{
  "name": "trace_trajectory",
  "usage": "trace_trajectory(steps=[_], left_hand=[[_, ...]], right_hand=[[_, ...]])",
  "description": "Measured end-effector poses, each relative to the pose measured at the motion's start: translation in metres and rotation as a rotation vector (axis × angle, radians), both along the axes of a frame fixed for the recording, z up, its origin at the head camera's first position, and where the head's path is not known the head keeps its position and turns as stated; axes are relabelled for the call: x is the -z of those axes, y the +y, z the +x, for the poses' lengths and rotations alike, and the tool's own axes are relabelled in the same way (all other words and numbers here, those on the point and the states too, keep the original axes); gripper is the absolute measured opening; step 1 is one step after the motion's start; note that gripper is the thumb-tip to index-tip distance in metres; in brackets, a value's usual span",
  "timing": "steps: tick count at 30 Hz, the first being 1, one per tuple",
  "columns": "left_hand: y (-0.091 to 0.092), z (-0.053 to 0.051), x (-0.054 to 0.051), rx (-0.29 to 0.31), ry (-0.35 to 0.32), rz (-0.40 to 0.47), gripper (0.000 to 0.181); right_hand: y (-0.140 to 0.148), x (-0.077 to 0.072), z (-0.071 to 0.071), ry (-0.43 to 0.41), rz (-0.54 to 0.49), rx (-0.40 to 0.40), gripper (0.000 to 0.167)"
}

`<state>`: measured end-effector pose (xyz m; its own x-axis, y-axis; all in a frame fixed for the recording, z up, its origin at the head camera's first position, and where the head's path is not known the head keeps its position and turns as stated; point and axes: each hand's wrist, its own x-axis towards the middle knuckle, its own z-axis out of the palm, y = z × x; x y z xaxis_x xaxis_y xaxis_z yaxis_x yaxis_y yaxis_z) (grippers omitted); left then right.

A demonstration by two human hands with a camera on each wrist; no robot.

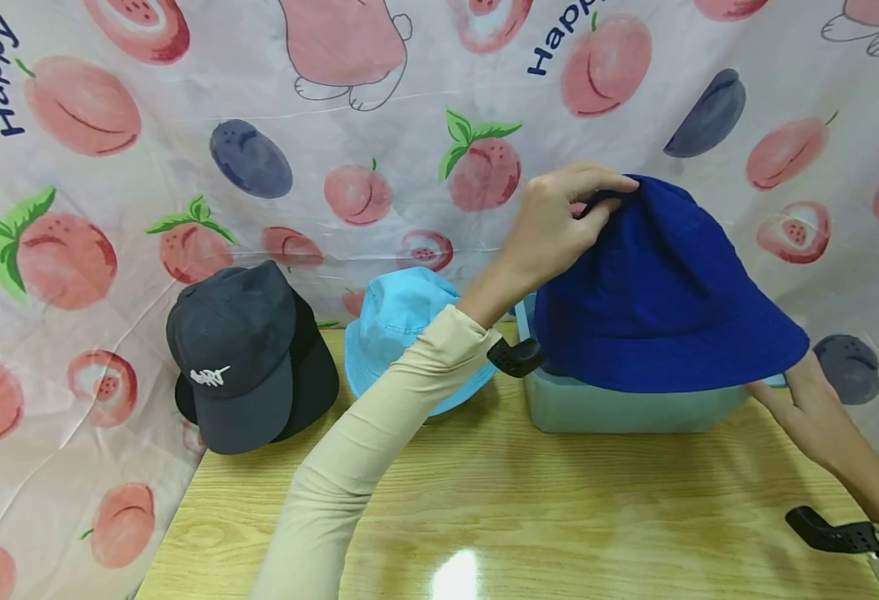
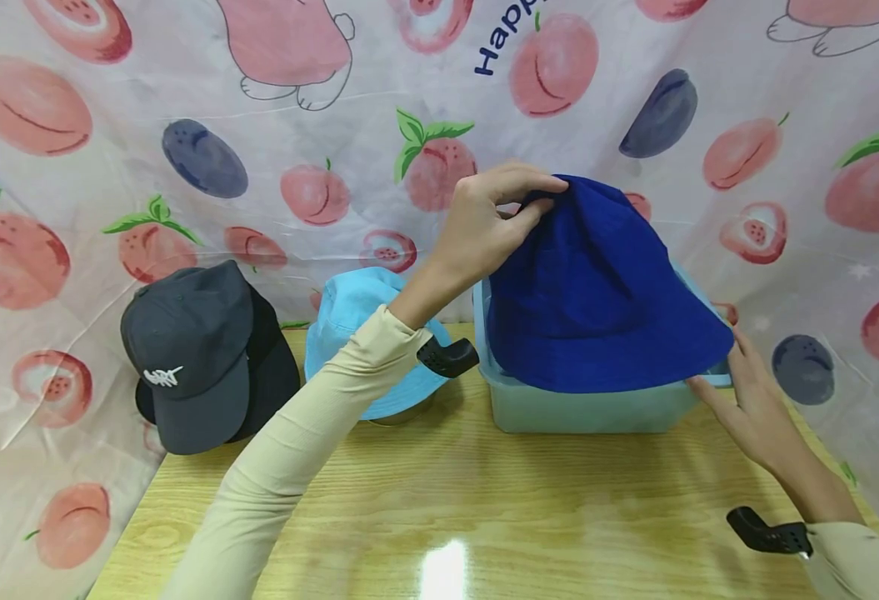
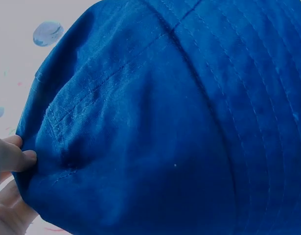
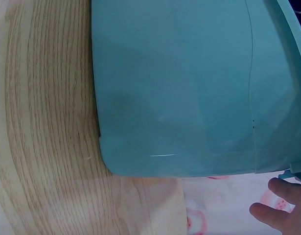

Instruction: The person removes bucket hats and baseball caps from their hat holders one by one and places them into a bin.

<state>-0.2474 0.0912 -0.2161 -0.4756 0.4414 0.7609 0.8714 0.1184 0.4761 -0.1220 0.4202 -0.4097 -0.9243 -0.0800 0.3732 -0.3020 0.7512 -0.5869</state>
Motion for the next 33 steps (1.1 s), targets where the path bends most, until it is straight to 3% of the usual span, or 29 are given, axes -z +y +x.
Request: trace_trajectory(steps=[6, 10, 19, 25, 33], left_hand=[[0.011, -0.008, 0.011, -0.019, 0.013, 0.032, 0.014], [0.018, -0.015, 0.018, -0.064, -0.038, -0.015, 0.016], [0.028, -0.025, 0.036, -0.142, -0.128, -0.112, 0.018], [0.031, -0.033, 0.045, -0.155, -0.126, -0.105, 0.019], [0.034, -0.038, 0.055, -0.166, -0.167, -0.171, 0.029]], right_hand=[[-0.002, -0.001, -0.001, 0.02, 0.017, 0.016, 0.076], [-0.004, -0.002, 0.0, -0.009, 0.046, 0.074, 0.077], [0.0, -0.003, 0.001, -0.08, 0.026, 0.068, 0.076], [-0.001, -0.003, 0.003, -0.092, 0.017, 0.072, 0.077], [-0.002, -0.002, 0.003, -0.1, 0.029, 0.086, 0.077]])
